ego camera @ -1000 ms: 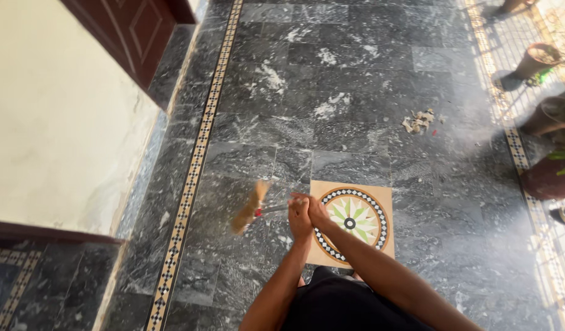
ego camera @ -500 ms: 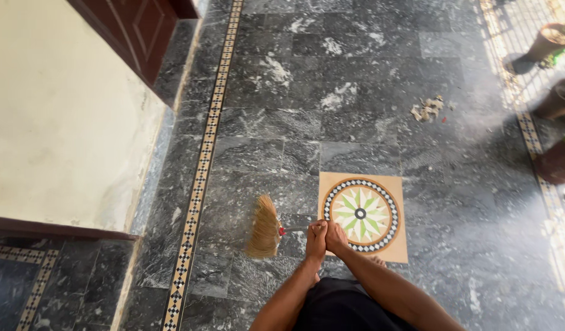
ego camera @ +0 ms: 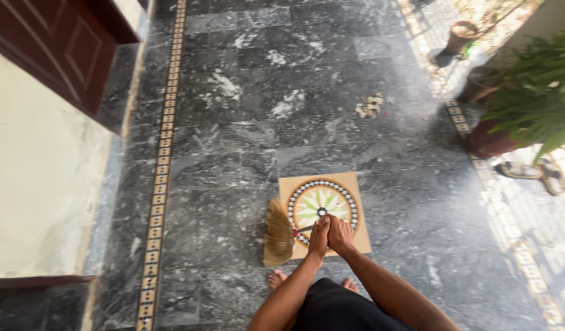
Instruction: The person sweeps the tiled floor using a handheld brush, gathering debris into piles and eventually sweeping it onto a square tile.
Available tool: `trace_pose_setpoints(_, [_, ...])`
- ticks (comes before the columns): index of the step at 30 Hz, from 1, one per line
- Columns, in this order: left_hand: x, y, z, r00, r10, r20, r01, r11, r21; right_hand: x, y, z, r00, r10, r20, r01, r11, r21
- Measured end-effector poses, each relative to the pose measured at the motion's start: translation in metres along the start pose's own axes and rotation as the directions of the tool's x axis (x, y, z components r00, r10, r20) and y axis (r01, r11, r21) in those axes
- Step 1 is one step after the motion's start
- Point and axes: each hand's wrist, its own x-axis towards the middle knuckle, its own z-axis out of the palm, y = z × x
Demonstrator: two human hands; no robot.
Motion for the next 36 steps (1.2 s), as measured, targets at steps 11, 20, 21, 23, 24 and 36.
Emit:
trace_pose_setpoints(11, [-0.025,-0.002,0.135,0.987,-0.086,0.134,0.064,0.985,0.162,-0.01,0.095,-0.099,0.983,-0.018,-0.182,-0.017,0.981,-0.193])
trace_pose_setpoints(20, [-0.024,-0.027,0.164,0.98,-0.073,0.184,0.059,0.995,0.081,-0.017,0.12,-0.118,0.965,-0.059,-0.256,-0.02,0.956,-0.294])
trace_pose_setpoints(21, [-0.028,-0.026,0.163,0.983,-0.059,0.172,0.054,0.998,0.037,-0.016,0.116,-0.119,0.973,0.004,-0.229,-0.071,0.955,-0.286])
trace_pose_setpoints(23, [-0.035,-0.02,0.159,0.988,-0.039,0.152,0.038,0.999,0.003,-0.021,0.105,-0.119,0.97,-0.034,-0.242,-0.029,0.968,-0.25])
trace_pose_setpoints(24, [-0.038,-0.015,0.158,0.99,-0.015,0.137,0.019,0.999,-0.032,-0.024,0.1,-0.12,0.963,-0.071,-0.261,0.013,0.976,-0.215])
trace_pose_setpoints(36, [-0.083,0.003,0.079,0.953,0.301,-0.004,-0.281,0.884,-0.373,-0.068,-0.031,-0.111,0.979,-0.186,-0.09,0.186,0.983,-0.002])
